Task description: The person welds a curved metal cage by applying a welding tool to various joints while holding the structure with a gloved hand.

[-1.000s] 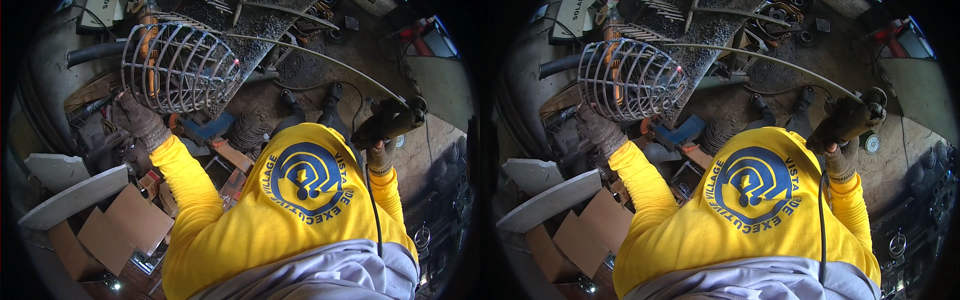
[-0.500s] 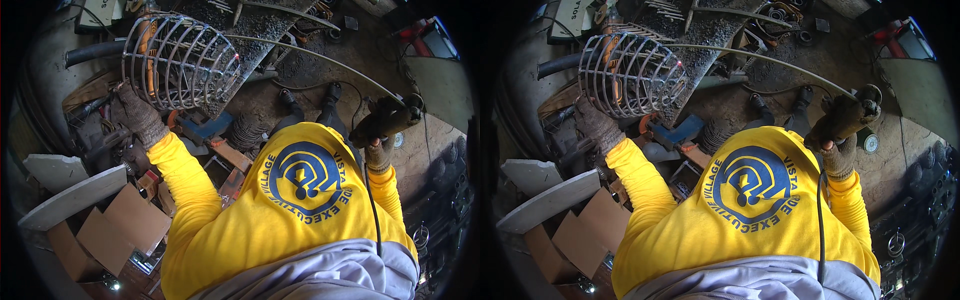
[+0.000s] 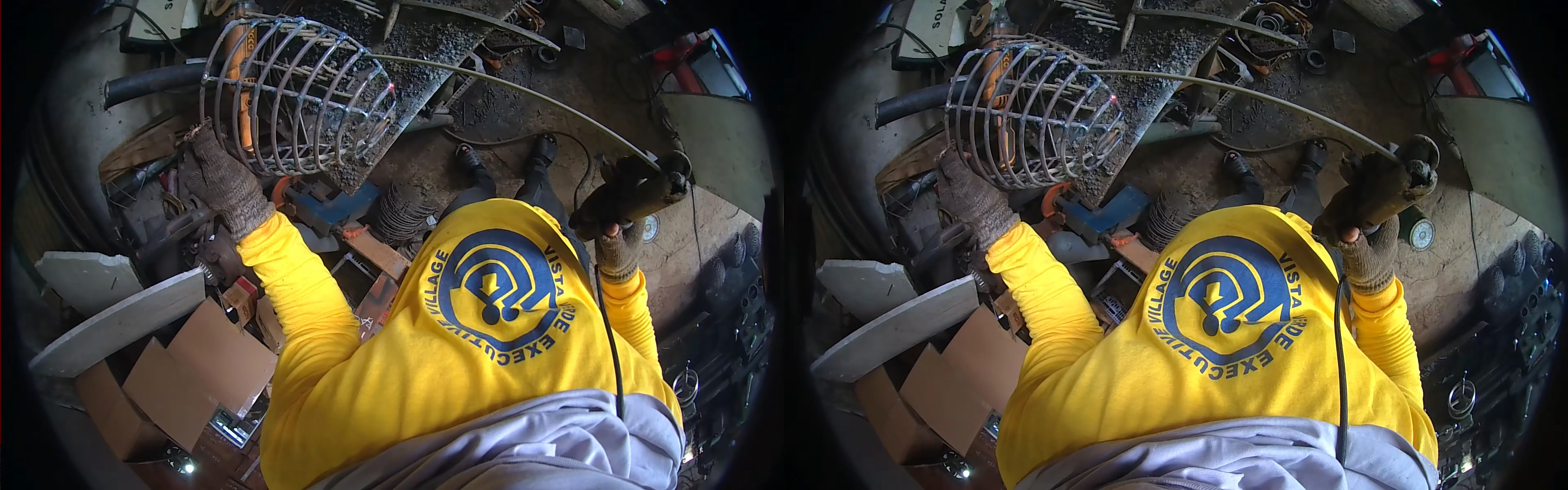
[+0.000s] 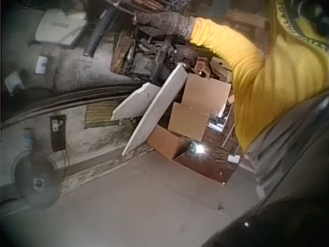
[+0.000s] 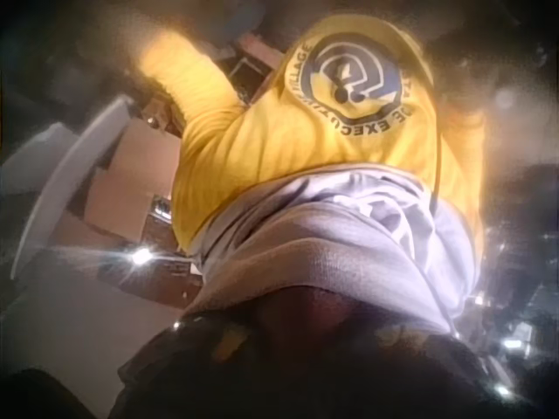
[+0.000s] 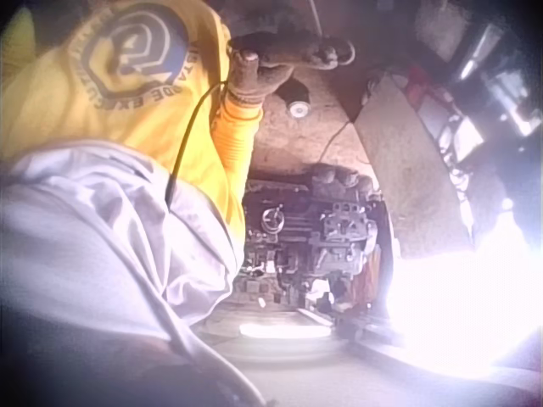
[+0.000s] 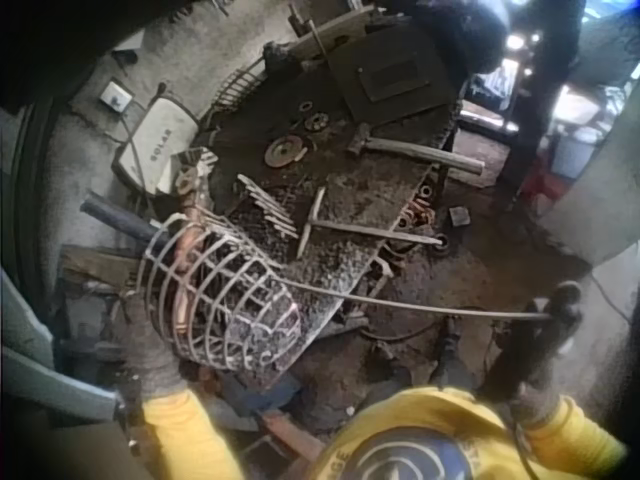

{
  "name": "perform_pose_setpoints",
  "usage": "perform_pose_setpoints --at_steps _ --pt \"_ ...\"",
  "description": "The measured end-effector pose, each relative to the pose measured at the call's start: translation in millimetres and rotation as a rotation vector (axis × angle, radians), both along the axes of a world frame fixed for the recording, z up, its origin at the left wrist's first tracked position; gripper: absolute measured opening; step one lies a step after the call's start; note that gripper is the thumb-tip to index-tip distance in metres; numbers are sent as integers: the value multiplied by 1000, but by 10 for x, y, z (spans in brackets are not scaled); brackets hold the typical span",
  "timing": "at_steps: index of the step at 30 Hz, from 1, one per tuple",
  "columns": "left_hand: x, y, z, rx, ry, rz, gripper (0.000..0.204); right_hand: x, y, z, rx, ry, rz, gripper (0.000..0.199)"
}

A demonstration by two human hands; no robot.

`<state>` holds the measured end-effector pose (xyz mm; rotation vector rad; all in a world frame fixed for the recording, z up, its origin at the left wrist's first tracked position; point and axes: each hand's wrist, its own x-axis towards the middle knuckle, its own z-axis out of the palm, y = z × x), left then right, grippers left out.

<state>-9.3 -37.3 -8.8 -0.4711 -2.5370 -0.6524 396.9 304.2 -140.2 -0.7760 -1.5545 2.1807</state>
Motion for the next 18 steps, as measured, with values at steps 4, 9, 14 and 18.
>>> perform_pose_setpoints --at_steps 4,9,14,18 --pt "13 12 -31 -128 117 -103 20 -88 -18 126 -5 26 47 78" --pt "30 48 -1 -212 149 -123 20 -171 3 244 8 52 80 76" --pt "50 113 49 52 -81 12 23 -235 -44 335 20 -1 -3 81" --pt "58 93 13 -288 174 -105 24 -212 -71 317 44 28 -4 79"
